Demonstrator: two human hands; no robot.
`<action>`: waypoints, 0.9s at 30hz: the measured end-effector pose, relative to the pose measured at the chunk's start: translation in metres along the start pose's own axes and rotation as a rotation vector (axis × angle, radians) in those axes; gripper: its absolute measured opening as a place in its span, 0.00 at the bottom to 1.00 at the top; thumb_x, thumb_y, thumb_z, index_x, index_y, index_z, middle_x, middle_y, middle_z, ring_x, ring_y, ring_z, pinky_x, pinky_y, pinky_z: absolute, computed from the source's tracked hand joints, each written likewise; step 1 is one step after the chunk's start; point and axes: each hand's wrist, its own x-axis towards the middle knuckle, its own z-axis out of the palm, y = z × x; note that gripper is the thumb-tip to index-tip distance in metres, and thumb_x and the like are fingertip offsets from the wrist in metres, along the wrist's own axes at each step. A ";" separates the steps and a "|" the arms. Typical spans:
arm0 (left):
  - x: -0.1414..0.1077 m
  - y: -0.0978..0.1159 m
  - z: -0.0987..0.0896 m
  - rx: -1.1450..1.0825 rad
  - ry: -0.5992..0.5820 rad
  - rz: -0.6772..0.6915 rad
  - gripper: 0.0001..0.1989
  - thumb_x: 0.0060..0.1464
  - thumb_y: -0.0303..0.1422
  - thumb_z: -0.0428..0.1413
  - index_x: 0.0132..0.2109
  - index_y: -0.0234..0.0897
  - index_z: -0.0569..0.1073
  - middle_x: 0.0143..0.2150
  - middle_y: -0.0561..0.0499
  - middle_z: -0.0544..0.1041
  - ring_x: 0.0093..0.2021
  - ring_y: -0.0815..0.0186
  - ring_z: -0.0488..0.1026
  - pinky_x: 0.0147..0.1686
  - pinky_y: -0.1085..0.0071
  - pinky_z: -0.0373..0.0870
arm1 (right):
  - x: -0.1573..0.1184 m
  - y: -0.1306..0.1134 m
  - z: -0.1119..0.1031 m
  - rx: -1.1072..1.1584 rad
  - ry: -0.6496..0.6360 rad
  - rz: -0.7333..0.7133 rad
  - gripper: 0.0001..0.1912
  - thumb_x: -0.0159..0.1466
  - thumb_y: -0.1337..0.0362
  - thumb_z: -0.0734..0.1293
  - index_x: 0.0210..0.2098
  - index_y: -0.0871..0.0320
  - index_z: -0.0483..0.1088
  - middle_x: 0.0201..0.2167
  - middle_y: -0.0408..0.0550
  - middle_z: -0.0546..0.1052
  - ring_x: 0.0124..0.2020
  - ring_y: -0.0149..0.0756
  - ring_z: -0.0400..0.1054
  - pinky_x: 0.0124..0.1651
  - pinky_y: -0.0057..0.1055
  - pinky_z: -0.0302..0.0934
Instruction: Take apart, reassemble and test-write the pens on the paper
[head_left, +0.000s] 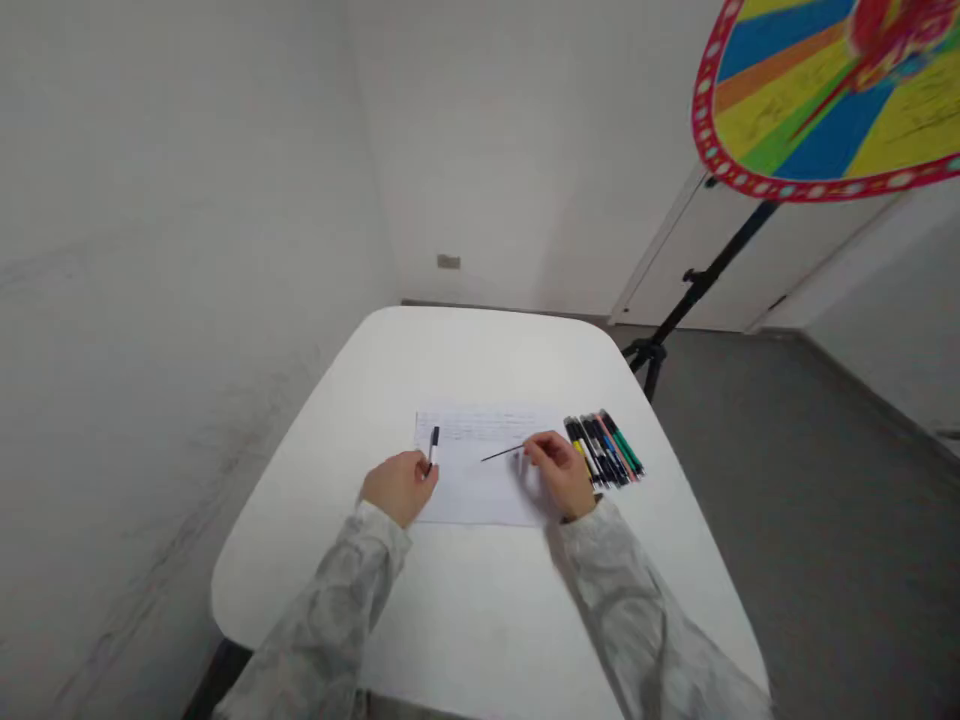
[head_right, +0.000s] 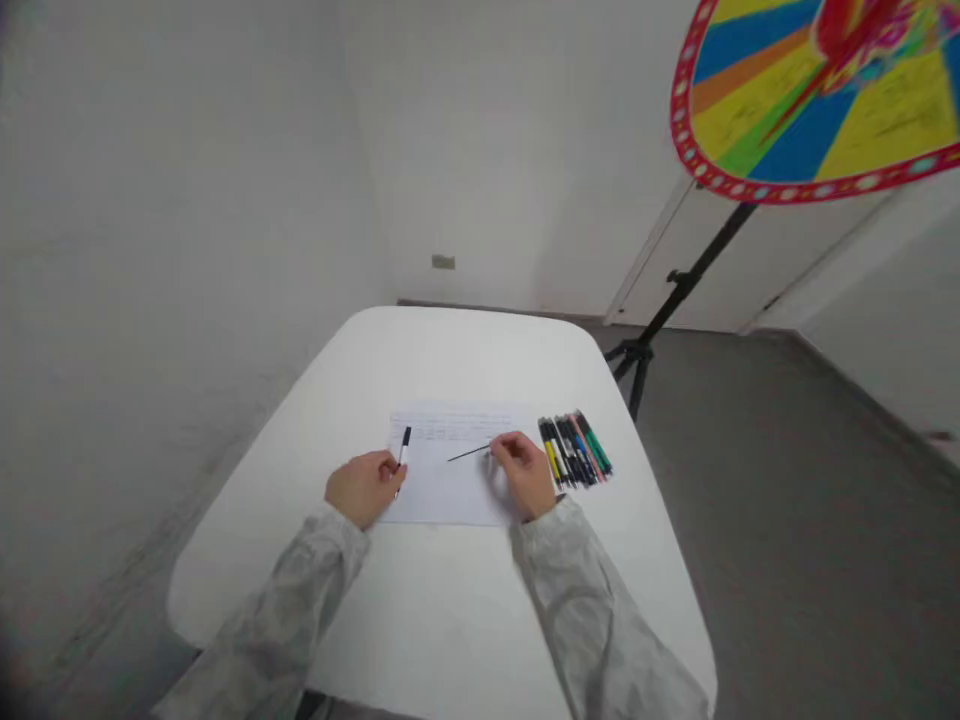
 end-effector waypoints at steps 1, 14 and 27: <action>0.000 0.000 0.000 0.028 -0.013 -0.010 0.13 0.66 0.43 0.58 0.35 0.43 0.78 0.35 0.53 0.82 0.36 0.61 0.78 0.31 0.67 0.55 | 0.000 0.000 0.000 -0.017 -0.008 0.005 0.18 0.64 0.47 0.75 0.35 0.55 0.77 0.29 0.45 0.78 0.32 0.36 0.67 0.40 0.36 0.62; -0.014 0.032 0.004 -0.378 0.279 0.476 0.12 0.70 0.43 0.57 0.46 0.41 0.81 0.37 0.52 0.82 0.28 0.69 0.71 0.37 0.70 0.68 | 0.002 -0.012 0.010 0.082 -0.021 0.098 0.20 0.60 0.45 0.77 0.35 0.55 0.78 0.30 0.47 0.79 0.31 0.38 0.68 0.38 0.36 0.63; -0.022 0.031 0.014 -0.348 0.257 0.451 0.14 0.71 0.40 0.55 0.39 0.40 0.79 0.33 0.53 0.80 0.28 0.69 0.70 0.33 0.71 0.65 | -0.002 -0.007 0.011 0.059 0.058 0.091 0.20 0.62 0.44 0.75 0.36 0.56 0.78 0.30 0.48 0.80 0.31 0.38 0.69 0.37 0.37 0.65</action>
